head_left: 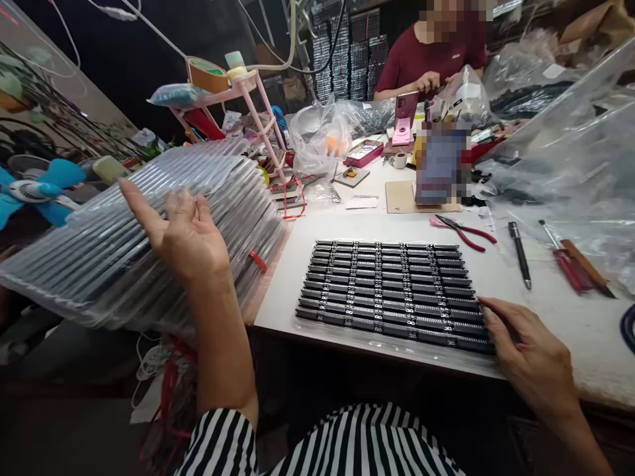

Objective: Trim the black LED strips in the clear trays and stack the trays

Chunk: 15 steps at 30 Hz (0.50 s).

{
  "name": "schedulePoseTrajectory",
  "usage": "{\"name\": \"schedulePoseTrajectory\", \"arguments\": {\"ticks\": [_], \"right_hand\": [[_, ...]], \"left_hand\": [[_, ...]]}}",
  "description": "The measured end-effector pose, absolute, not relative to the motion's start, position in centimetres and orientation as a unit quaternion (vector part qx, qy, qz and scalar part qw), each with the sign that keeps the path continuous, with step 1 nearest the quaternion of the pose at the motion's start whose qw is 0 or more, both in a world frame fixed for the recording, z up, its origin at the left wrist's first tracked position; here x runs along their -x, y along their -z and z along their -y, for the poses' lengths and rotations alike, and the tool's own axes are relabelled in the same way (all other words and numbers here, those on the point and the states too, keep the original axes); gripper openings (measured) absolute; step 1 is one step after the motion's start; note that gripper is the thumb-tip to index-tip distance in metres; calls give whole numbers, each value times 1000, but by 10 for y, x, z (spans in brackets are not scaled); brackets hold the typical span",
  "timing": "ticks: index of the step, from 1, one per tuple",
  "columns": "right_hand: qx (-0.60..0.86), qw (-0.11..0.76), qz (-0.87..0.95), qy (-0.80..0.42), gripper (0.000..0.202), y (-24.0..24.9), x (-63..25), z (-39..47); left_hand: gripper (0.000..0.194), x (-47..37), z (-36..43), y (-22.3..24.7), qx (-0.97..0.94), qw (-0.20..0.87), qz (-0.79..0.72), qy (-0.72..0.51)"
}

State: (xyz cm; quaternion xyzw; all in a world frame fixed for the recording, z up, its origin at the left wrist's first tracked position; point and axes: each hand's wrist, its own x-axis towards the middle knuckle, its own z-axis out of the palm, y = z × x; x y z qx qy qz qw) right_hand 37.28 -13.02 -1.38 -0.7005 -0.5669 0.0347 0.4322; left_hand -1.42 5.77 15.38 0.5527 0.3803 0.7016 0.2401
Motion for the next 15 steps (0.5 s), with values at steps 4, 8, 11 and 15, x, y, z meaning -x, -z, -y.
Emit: {"name": "schedulePoseTrajectory", "arguments": {"ticks": [4, 8, 11, 15], "right_hand": [[701, 428, 570, -33, 31, 15, -373, 131], [713, 424, 557, -34, 32, 17, -374, 131], [740, 422, 520, -58, 36, 15, -371, 131], [755, 426, 494, -58, 38, 12, -367, 131]], "left_hand": [[80, 8, -24, -149, -555, 348, -348, -671], [49, -3, 3, -100, -564, 389, -434, -585], [51, -8, 16, -47, -630, 377, -541, -410], [61, -13, 29, -3, -724, 267, -567, -289]]}}
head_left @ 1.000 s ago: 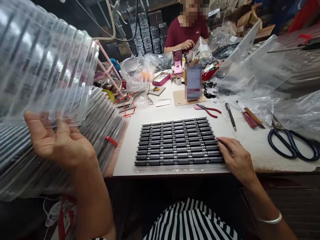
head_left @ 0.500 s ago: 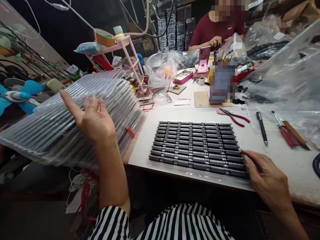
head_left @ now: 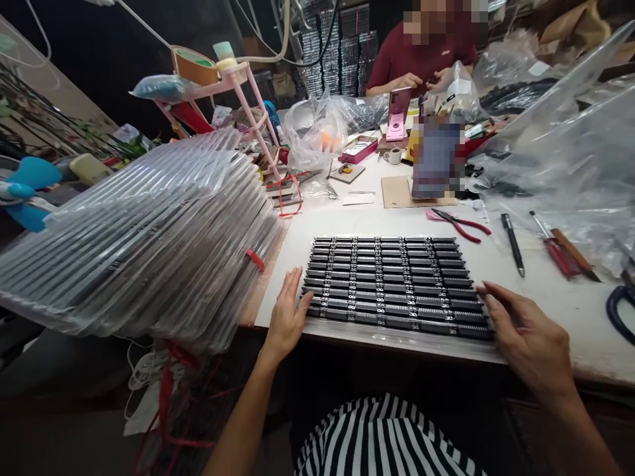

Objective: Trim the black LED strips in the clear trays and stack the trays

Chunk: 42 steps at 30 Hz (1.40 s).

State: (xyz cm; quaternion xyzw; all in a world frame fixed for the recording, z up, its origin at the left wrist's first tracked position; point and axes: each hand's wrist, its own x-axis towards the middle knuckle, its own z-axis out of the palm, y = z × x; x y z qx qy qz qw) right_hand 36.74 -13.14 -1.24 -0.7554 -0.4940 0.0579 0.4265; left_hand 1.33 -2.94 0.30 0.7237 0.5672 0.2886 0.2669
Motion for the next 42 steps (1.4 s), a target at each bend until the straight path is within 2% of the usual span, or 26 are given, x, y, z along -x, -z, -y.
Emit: {"name": "schedulePoseTrajectory", "arguments": {"ticks": [4, 11, 16, 25, 33, 42], "right_hand": [[746, 447, 491, -53, 39, 14, -368, 132], [714, 516, 470, -61, 35, 26, -374, 132], [688, 531, 493, -41, 34, 31, -376, 130], [693, 509, 510, -10, 33, 23, -371, 126], [704, 523, 462, -133, 39, 22, -375, 130], [752, 486, 417, -155, 45, 16, -371, 133]], "left_hand": [[62, -19, 34, 3, -762, 207, -556, -261], [67, -22, 32, 1, -722, 231, -577, -304], [69, -23, 34, 0, -723, 227, -578, -303], [65, -13, 8, 0, -702, 226, -596, -319], [62, -9, 3, 12, -670, 280, -575, -377], [54, -13, 9, 4, -685, 287, -543, -391]]}}
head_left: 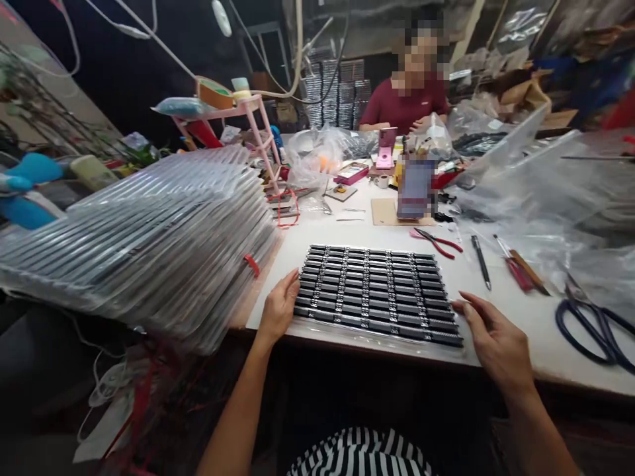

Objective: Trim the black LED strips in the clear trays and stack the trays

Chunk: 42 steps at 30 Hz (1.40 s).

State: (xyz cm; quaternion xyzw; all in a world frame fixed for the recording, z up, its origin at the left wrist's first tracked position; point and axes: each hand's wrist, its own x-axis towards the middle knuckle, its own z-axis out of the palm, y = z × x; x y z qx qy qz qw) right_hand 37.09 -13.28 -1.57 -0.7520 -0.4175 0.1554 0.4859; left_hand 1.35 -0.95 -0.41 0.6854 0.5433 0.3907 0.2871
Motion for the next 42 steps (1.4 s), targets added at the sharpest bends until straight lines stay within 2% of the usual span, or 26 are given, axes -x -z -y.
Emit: {"name": "schedulePoseTrajectory", "arguments": {"ticks": [8, 19, 23, 29, 36, 42], "right_hand": [[810, 414, 387, -148, 53, 3, -364, 133], [844, 379, 350, -142, 49, -3, -364, 130], [848, 363, 352, -160, 54, -8, -369, 121], [827, 392, 374, -149, 54, -10, -366, 114], [771, 415, 461, -143, 51, 5, -373, 116], [743, 389, 531, -123, 52, 15, -379, 115]], "left_hand": [[45, -13, 11, 4, -709, 256, -546, -366], [39, -10, 11, 4, -711, 246, -558, -350], [38, -14, 3, -6, -731, 227, -543, -345], [37, -31, -20, -13, -770, 167, -556, -265], [39, -35, -26, -6, -759, 171, -564, -277], [41, -33, -24, -8, -750, 189, -559, -297]]}}
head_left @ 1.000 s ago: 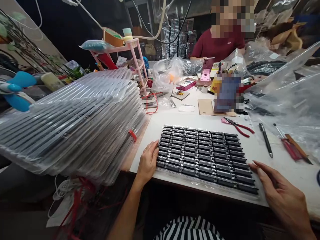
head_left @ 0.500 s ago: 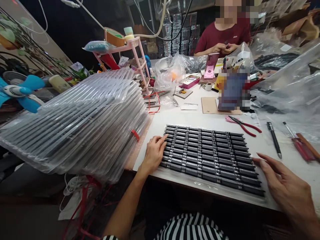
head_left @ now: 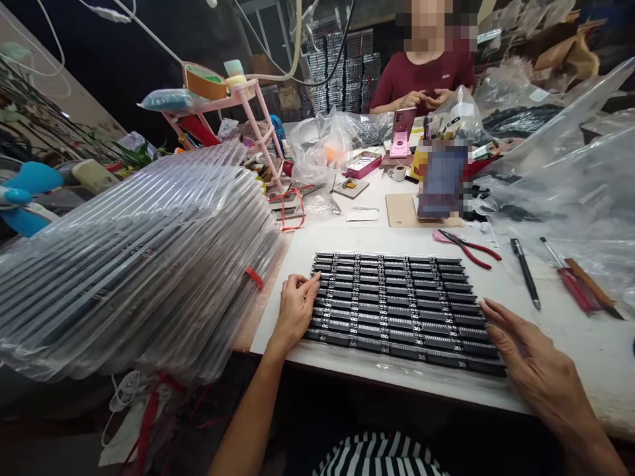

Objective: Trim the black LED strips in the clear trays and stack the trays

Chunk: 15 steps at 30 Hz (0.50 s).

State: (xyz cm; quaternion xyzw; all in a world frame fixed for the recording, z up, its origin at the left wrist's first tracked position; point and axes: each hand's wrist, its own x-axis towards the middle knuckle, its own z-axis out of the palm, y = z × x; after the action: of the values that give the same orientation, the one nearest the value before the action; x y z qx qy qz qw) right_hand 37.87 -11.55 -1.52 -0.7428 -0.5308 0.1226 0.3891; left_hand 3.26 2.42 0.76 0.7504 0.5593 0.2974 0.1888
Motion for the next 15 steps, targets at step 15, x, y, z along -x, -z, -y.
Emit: {"name": "schedulePoseTrajectory", "arguments": {"ticks": [15], "right_hand": [[724, 432, 491, -221, 45, -4, -389, 97]], "left_hand": [[52, -19, -48, -18, -704, 272, -568, -328]]}}
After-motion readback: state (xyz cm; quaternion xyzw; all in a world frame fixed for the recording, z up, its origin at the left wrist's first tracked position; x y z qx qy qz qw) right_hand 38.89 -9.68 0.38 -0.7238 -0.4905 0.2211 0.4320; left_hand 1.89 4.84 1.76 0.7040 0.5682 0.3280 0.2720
